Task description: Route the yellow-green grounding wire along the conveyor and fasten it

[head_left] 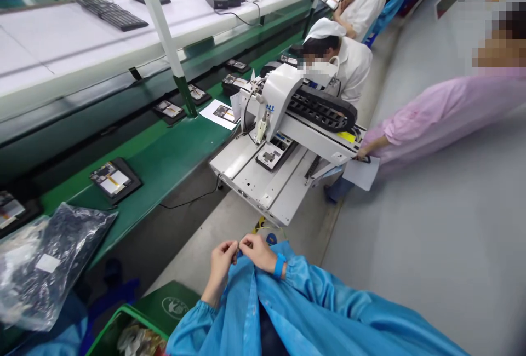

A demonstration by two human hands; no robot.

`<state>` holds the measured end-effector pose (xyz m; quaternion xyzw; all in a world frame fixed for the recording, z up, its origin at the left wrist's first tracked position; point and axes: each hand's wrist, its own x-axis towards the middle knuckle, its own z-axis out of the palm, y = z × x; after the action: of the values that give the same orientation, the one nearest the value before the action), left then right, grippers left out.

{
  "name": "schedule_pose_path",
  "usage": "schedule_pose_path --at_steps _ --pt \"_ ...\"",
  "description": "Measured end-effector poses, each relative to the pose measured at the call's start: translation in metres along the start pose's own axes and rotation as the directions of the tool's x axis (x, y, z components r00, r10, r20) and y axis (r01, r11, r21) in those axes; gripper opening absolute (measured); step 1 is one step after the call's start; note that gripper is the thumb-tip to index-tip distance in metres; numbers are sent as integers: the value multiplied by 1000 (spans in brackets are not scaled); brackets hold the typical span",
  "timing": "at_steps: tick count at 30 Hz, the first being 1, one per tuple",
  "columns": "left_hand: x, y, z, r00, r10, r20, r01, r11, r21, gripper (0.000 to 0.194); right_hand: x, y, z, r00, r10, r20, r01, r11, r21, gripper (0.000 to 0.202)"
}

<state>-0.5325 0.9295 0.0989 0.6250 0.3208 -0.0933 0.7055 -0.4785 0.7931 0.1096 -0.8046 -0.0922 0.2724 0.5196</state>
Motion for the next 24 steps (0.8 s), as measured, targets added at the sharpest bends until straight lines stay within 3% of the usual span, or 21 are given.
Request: schedule_pose_path --at_steps 4,10,15,20,22,24 --pt "-6 9 -10 992 47 117 -65 985 157 57 1 9 1 998 56 -27 -53 995 83 16" --pt "-16 16 -20 964 167 205 -242 869 431 42 -5 11 6 985 164 -46 -154 972 177 15" --pt "-25 14 -23 856 391 339 -516 609 602 30 -10 13 8 959 283 26 -275 899 341 19" --pt "-30 10 -23 785 494 374 -606 486 630 27 -14 19 9 953 280 111 -301 878 372 24" --pt "-28 8 -26 789 485 377 -601 481 638 27 -14 23 7 955 263 138 -296 882 366 24" --pt "-27 5 -30 819 440 368 -566 516 643 28 -14 27 5 955 235 183 -287 891 351 23"
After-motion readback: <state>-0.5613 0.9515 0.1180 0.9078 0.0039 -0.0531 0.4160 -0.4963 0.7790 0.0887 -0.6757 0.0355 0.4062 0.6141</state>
